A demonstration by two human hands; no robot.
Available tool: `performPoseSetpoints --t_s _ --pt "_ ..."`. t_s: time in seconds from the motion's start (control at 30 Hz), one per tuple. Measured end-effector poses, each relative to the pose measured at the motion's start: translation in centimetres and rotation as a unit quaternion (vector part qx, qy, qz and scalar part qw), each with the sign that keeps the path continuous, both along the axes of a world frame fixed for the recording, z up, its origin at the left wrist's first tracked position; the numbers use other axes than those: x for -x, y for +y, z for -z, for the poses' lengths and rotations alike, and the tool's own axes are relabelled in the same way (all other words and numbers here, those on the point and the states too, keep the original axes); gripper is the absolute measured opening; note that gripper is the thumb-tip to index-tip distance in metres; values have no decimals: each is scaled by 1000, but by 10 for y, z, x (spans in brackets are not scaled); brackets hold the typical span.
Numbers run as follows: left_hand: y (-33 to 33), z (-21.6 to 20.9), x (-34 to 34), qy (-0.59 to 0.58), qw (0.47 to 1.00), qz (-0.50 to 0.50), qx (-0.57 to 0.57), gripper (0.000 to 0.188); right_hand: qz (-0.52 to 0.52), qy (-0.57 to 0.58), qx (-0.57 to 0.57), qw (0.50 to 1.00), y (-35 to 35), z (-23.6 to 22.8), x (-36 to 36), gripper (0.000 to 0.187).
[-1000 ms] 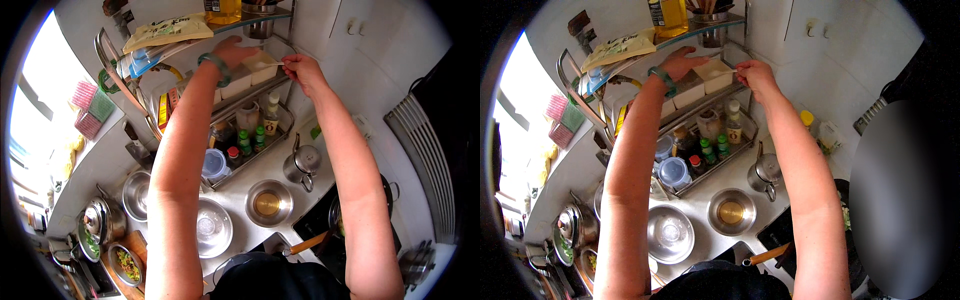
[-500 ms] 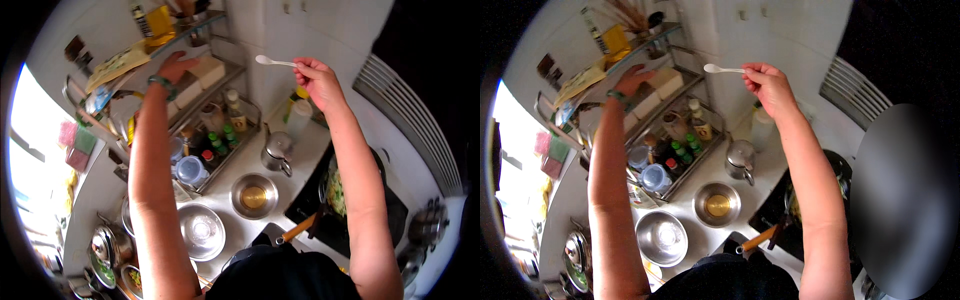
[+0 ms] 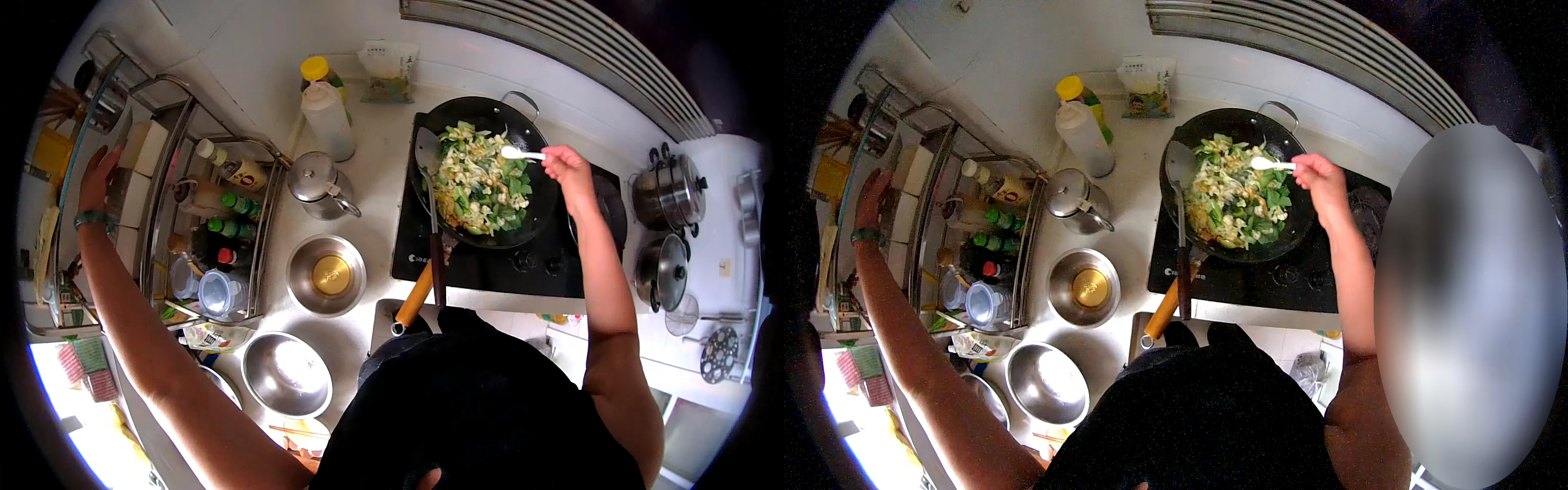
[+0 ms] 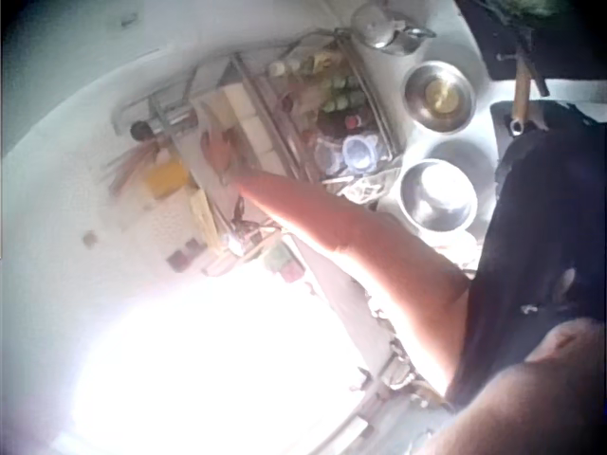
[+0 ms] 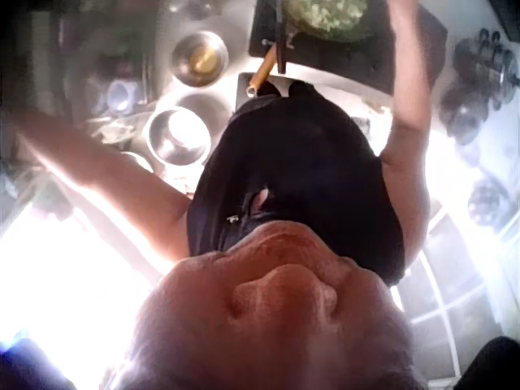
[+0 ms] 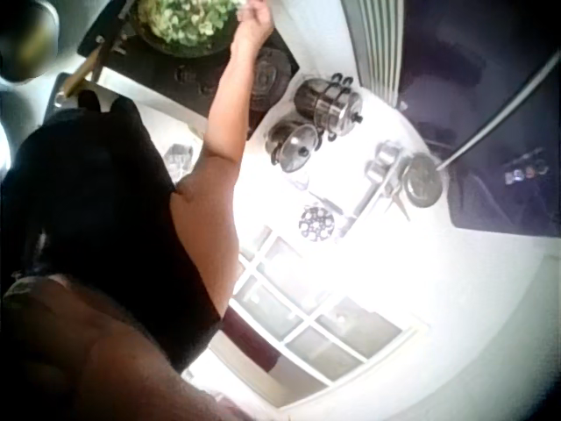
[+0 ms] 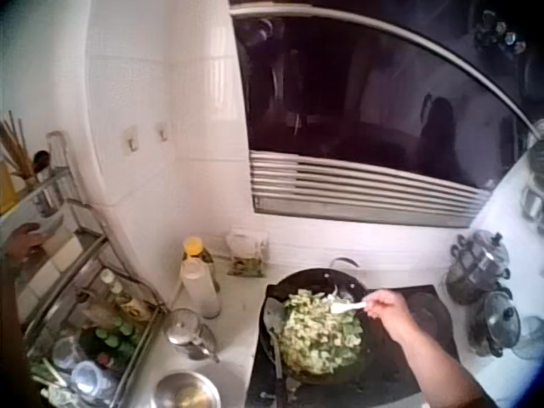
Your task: The person stir-fries chopped vegetables and scrambled eggs in a wok on an induction cooktop. They add seasonings from a shelf, including a white powder and liquids from bottles, then continue to mix the ingredients with a spatula.
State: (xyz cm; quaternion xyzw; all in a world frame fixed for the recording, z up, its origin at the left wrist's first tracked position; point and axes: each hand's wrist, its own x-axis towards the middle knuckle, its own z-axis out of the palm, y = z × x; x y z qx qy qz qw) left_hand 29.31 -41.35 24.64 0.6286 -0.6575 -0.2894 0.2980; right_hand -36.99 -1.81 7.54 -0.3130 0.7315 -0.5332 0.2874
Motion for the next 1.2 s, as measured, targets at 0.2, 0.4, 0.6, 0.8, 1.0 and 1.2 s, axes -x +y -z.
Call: performPoseSetpoints --t_s 0.2,0.4,0.6,0.8,1.0,1.2 --pt "-9 1 -11 -12 1000 -10 10 90 64 -19 44 997 -5 36 -3 12" --pt "3 -2 -1 -14 1000 -16 14 88 71 -14 12 997 39 31 -10 13" --pt "-1 -5 -3 -1 1000 12 2 88 74 1 16 997 50 31 -19 13" --pt "4 8 -12 130 991 -6 -36 87 35 -102 101 989 13 3 -38 16" --pt "8 3 22 67 998 17 -6 93 -140 -223 209 942 -111 -61 -100 16" --pt "12 7 9 23 1000 2 12 95 -384 -212 229 869 -271 -144 -276 21"
